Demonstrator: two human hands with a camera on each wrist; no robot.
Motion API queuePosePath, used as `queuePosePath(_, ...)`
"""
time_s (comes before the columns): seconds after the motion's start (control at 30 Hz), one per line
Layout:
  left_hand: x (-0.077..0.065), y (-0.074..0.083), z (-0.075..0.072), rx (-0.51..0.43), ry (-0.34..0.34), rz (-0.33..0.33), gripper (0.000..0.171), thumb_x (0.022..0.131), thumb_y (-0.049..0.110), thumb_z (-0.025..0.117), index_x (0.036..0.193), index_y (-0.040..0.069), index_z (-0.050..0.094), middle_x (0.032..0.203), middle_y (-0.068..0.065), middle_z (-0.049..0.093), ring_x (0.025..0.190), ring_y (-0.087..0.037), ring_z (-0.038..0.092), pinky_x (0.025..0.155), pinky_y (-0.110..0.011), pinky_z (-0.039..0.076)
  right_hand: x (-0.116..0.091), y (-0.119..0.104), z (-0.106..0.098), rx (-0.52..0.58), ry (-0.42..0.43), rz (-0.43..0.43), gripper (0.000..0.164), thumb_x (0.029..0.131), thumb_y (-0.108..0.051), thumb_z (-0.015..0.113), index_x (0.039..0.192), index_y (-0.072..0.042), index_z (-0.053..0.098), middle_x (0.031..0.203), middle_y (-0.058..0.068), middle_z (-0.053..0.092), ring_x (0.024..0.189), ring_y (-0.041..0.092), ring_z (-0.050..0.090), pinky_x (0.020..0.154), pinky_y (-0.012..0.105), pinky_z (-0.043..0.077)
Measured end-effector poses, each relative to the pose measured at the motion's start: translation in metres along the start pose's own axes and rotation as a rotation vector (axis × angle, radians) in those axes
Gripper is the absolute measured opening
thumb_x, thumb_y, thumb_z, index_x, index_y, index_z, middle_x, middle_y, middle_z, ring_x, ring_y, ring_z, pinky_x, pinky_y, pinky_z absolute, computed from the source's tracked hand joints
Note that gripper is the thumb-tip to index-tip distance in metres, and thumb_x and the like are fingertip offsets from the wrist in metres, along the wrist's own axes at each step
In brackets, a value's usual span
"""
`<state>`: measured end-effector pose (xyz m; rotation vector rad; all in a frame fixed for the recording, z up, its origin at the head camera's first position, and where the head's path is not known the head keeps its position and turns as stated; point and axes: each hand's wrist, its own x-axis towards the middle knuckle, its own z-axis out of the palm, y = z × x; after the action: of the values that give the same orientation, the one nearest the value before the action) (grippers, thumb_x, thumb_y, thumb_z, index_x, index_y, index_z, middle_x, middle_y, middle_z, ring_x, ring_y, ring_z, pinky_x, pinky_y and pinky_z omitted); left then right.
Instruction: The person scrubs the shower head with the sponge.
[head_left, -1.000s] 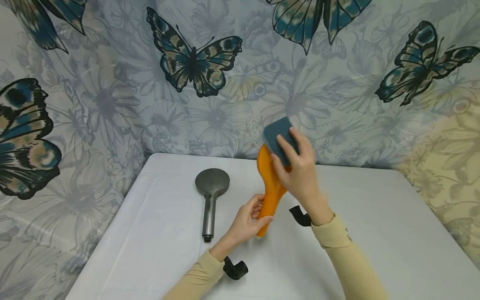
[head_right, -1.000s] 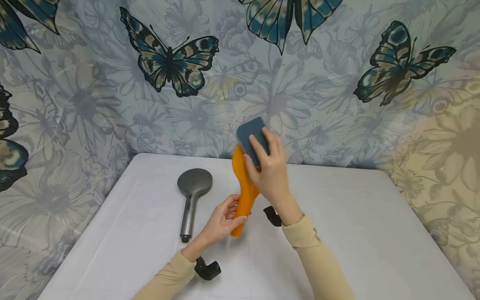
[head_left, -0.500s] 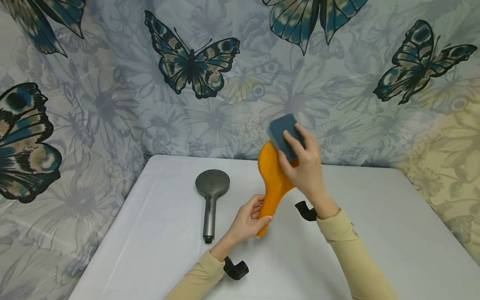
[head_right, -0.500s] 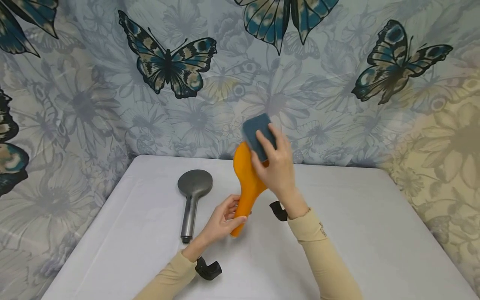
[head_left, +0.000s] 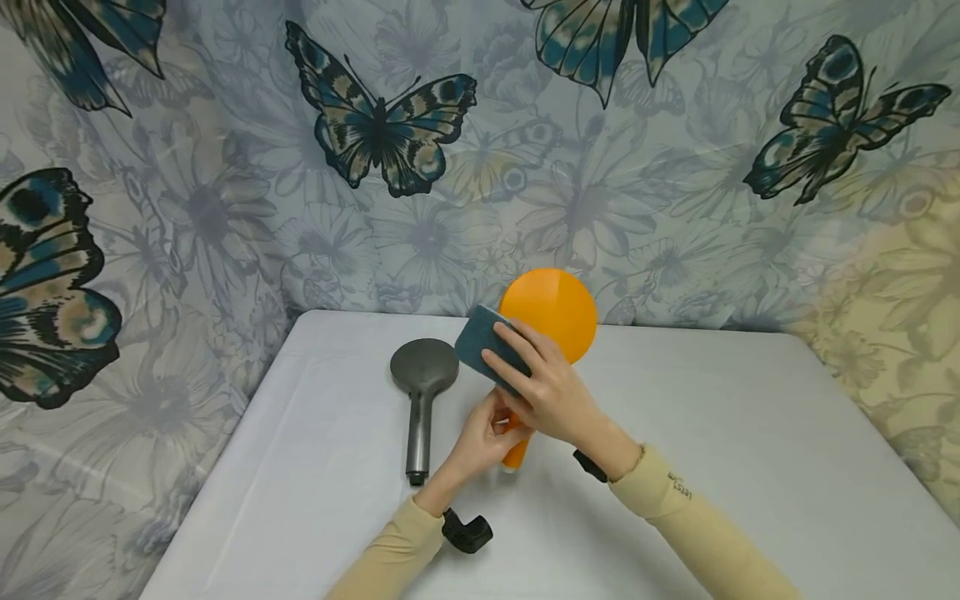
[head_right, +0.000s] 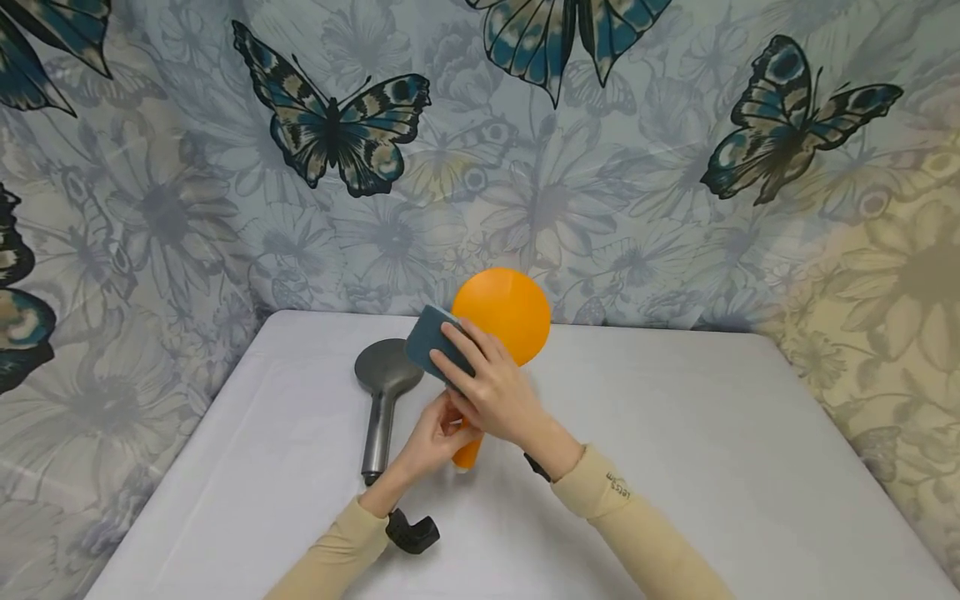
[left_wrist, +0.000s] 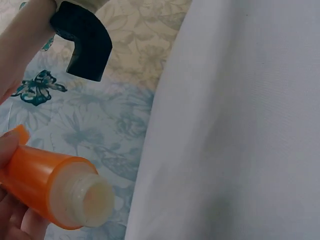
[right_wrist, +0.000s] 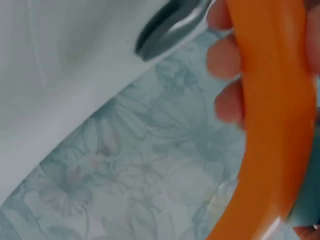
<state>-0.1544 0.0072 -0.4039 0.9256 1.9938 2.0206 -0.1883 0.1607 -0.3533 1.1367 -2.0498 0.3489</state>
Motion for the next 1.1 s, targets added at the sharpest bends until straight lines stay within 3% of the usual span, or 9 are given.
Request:
queuePosePath(0.1,0.001,-0.001,0.001,-0.054,-0.027,0.032,0.043,0.088,-0.008,0.056,0.128,-0.01,0.038,0.118,-0.027,0.051,0.104,-0.04,0.056,0.085,-0.03,0.05,0.003,0.015,-0.009,0.022,0.083,0.049,0.042,0.084,-0.019,0.067,0.122,-0.003,0.059,0.135,0.024,0.042,0.124,0.041,0.039,0.1,0.049,0.035)
queuePosePath(0.23,0.002,0.001,0.001,-0.108,-0.061,0.061,0.041,0.087,-0.01,0.055,0.125,-0.011,0.039,0.116,-0.03,0.052,0.104,-0.042,0.056,0.086,-0.032,0.049,0.007,0.043,-0.028,0.042,0.261,0.269,0.039,0.087,-0.017,0.064,0.123,-0.003,0.059,0.135,0.023,0.042,0.123,0.039,0.04,0.098,0.05,0.037)
queuePosePath(0.37,0.0,0.004,0.0,-0.085,-0.04,0.057,0.041,0.087,-0.008,0.057,0.126,-0.009,0.041,0.116,-0.027,0.054,0.104,-0.038,0.056,0.087,-0.031,0.049,0.005,0.056,-0.038,0.039,0.348,0.463,0.045,0.083,-0.005,0.067,0.127,-0.001,0.055,0.137,0.023,0.039,0.126,0.037,0.037,0.098,0.05,0.037)
queuePosePath(0.47,-0.001,0.004,-0.003,-0.075,-0.02,0.064,0.041,0.087,-0.009,0.057,0.125,-0.009,0.042,0.115,-0.028,0.054,0.103,-0.039,0.057,0.086,-0.032,0.049,0.002,0.048,-0.033,0.025,0.343,0.427,0.043,0.087,-0.01,0.064,0.128,0.0,0.054,0.138,0.025,0.038,0.127,0.039,0.036,0.099,0.05,0.036)
queuePosePath(0.57,0.0,0.003,-0.006,-0.107,-0.013,0.063,0.042,0.088,-0.01,0.055,0.126,-0.011,0.04,0.116,-0.032,0.052,0.103,-0.043,0.056,0.085,-0.033,0.05,0.0,0.03,-0.021,0.015,0.297,0.288,0.04,0.091,-0.02,0.06,0.125,0.0,0.057,0.137,0.026,0.039,0.126,0.042,0.035,0.099,0.053,0.033)
queuePosePath(0.73,0.003,-0.007,-0.01,-0.11,0.046,0.054,0.044,0.087,-0.012,0.055,0.128,-0.01,0.04,0.119,-0.028,0.051,0.103,-0.041,0.055,0.084,-0.031,0.05,-0.006,0.002,-0.007,-0.02,0.082,0.031,0.042,0.088,-0.022,0.062,0.125,-0.002,0.057,0.136,0.026,0.04,0.125,0.044,0.035,0.098,0.055,0.034)
queuePosePath(0.83,0.004,-0.016,-0.012,-0.105,0.056,0.066,0.046,0.087,-0.011,0.055,0.13,-0.008,0.04,0.12,-0.025,0.051,0.103,-0.038,0.055,0.084,-0.031,0.05,-0.006,0.002,-0.009,-0.013,-0.015,-0.069,0.045,0.085,-0.021,0.066,0.126,-0.004,0.056,0.136,0.025,0.041,0.125,0.042,0.036,0.098,0.052,0.035)
queuePosePath(0.93,0.005,-0.021,-0.013,-0.152,0.027,0.085,0.045,0.088,-0.01,0.055,0.13,-0.007,0.039,0.121,-0.025,0.051,0.105,-0.04,0.056,0.085,-0.034,0.05,-0.003,0.019,-0.016,0.027,0.034,-0.029,0.042,0.088,-0.025,0.062,0.124,-0.005,0.058,0.136,0.023,0.042,0.125,0.04,0.038,0.099,0.05,0.035)
queuePosePath(1.1,0.004,-0.021,-0.013,-0.191,0.004,0.1,0.042,0.089,-0.003,0.057,0.128,-0.005,0.042,0.117,-0.024,0.054,0.104,-0.036,0.059,0.085,-0.037,0.05,0.0,0.051,-0.025,0.146,0.287,0.259,0.037,0.089,-0.016,0.062,0.122,-0.001,0.059,0.136,0.022,0.043,0.124,0.038,0.04,0.1,0.047,0.036)
